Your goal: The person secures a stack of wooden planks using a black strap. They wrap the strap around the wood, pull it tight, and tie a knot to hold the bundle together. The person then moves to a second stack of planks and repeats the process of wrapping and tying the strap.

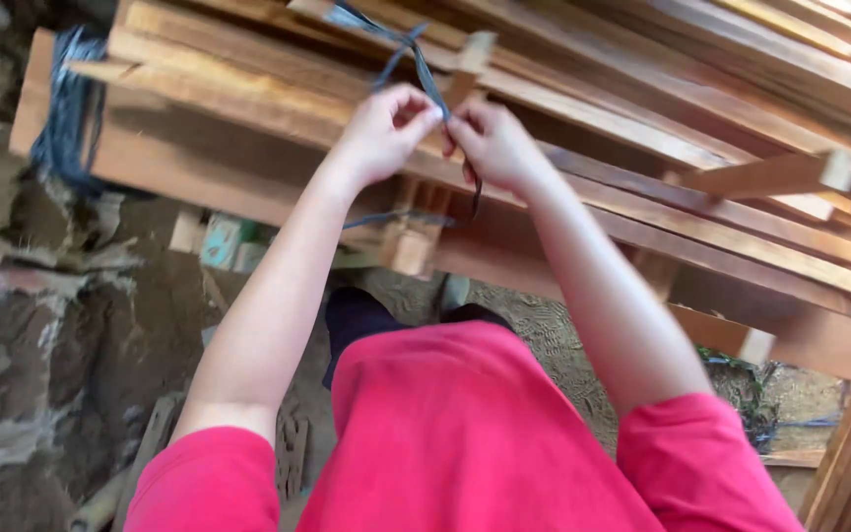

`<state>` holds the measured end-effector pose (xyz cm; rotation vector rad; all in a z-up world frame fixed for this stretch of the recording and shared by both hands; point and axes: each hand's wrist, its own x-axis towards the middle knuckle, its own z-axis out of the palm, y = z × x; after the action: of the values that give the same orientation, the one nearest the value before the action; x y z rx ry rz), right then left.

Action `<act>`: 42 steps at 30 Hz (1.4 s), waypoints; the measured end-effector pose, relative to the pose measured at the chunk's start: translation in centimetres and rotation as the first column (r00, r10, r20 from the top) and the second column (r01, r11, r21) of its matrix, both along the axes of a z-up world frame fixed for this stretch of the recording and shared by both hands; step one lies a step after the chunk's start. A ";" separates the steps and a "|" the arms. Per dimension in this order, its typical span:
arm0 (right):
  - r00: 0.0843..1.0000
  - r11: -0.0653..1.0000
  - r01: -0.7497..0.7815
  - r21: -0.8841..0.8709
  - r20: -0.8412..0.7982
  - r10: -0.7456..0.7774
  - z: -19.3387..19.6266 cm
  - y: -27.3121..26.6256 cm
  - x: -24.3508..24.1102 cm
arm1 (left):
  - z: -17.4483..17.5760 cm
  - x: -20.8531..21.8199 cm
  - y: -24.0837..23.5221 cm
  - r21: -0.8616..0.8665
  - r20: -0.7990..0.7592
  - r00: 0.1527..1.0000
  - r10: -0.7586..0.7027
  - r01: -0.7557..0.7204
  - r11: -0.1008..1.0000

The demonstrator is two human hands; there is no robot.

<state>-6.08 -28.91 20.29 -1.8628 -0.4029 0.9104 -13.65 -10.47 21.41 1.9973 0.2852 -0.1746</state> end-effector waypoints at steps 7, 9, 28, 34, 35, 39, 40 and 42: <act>0.945 0.947 0.288 -0.143 0.206 -0.256 -9.4 -20.1 -0.9 | -3.2 4.5 -11.8 0.157 -0.057 0.971 -0.232 0.238 0.958; 0.891 0.876 0.420 -0.239 0.294 -0.347 -11.3 -23.9 -1.4 | -2.1 5.2 -14.1 0.240 -0.094 0.928 -0.360 0.372 0.897; 0.381 0.756 0.621 -0.207 0.923 -0.060 -19.6 -25.8 1.9 | -18.2 6.8 -21.7 0.839 -0.121 0.750 -0.650 0.428 0.337; 0.379 0.738 0.637 -0.222 0.924 -0.049 -19.0 -25.9 2.1 | -19.1 6.8 -22.1 0.840 -0.067 0.757 -0.650 0.394 0.372; 0.367 0.744 0.634 -0.209 0.929 -0.052 -18.8 -25.8 2.4 | -19.2 7.1 -22.1 0.842 -0.054 0.759 -0.649 0.384 0.378; 0.372 0.750 0.629 -0.204 0.926 -0.060 -18.6 -25.8 2.8 | -19.0 7.3 -22.2 0.845 -0.034 0.764 -0.645 0.366 0.389; 0.372 0.756 0.622 -0.204 0.927 -0.056 -18.0 -25.6 2.5 | -19.1 7.0 -22.1 0.845 -0.033 0.770 -0.638 0.362 0.393; 0.387 0.753 0.622 -0.213 0.920 -0.060 -17.1 -25.4 2.9 | -19.6 7.2 -22.2 0.852 -0.024 0.767 -0.641 0.351 0.388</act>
<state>-3.22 -54.35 3.23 -2.7428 -0.3151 -0.4469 -6.42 -32.66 1.81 2.9889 -0.6269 -0.1035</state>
